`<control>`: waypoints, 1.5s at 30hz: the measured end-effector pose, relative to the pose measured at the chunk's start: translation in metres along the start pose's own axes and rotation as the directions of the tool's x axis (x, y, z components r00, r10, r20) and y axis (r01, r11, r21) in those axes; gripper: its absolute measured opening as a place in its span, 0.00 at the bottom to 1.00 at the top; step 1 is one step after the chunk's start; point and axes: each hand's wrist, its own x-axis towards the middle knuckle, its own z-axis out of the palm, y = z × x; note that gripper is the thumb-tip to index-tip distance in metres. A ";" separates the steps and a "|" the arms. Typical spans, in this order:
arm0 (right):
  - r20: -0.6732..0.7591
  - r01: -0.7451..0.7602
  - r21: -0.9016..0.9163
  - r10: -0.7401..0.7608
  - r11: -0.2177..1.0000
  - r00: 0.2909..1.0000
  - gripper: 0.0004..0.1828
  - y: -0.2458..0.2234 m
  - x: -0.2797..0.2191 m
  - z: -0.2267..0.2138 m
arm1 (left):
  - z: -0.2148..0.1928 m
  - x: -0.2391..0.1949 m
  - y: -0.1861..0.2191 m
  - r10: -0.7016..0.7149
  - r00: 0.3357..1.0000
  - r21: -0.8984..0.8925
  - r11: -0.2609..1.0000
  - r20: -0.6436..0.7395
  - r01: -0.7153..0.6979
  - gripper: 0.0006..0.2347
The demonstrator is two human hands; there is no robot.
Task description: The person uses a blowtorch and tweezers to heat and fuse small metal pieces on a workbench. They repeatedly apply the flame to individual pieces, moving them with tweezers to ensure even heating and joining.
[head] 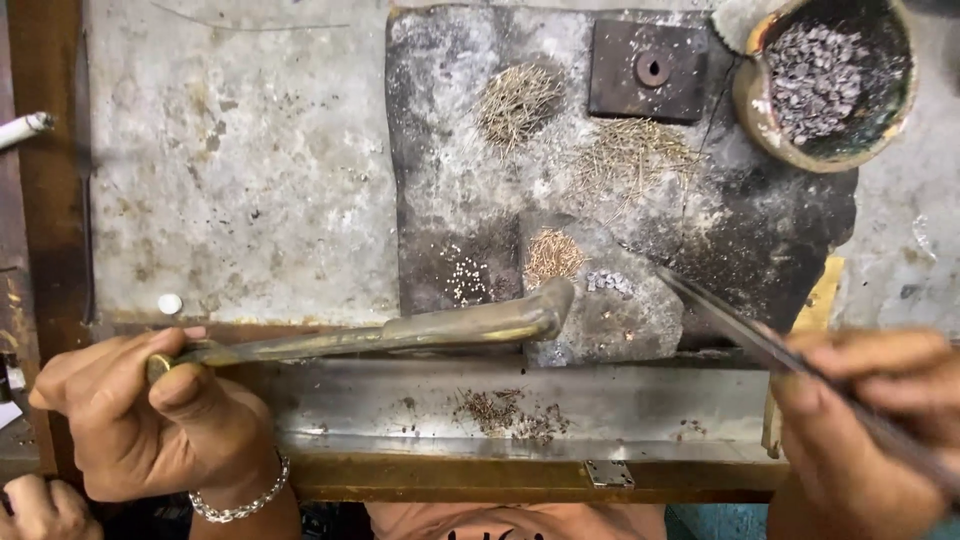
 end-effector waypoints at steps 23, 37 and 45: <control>0.104 -0.383 0.422 0.376 0.822 0.921 0.18 0.005 0.084 0.031 | -0.001 0.000 0.004 -0.053 0.999 0.033 0.998 0.002 0.052 0.18; 0.250 -0.127 0.358 0.036 0.925 0.968 0.21 0.036 0.062 -0.018 | -0.007 -0.004 0.004 -0.045 0.998 0.080 0.996 0.053 0.041 0.18; 0.200 -0.278 0.455 0.207 0.846 0.958 0.18 0.015 0.043 -0.021 | -0.001 -0.005 0.002 -0.012 1.000 0.048 0.999 0.014 0.011 0.19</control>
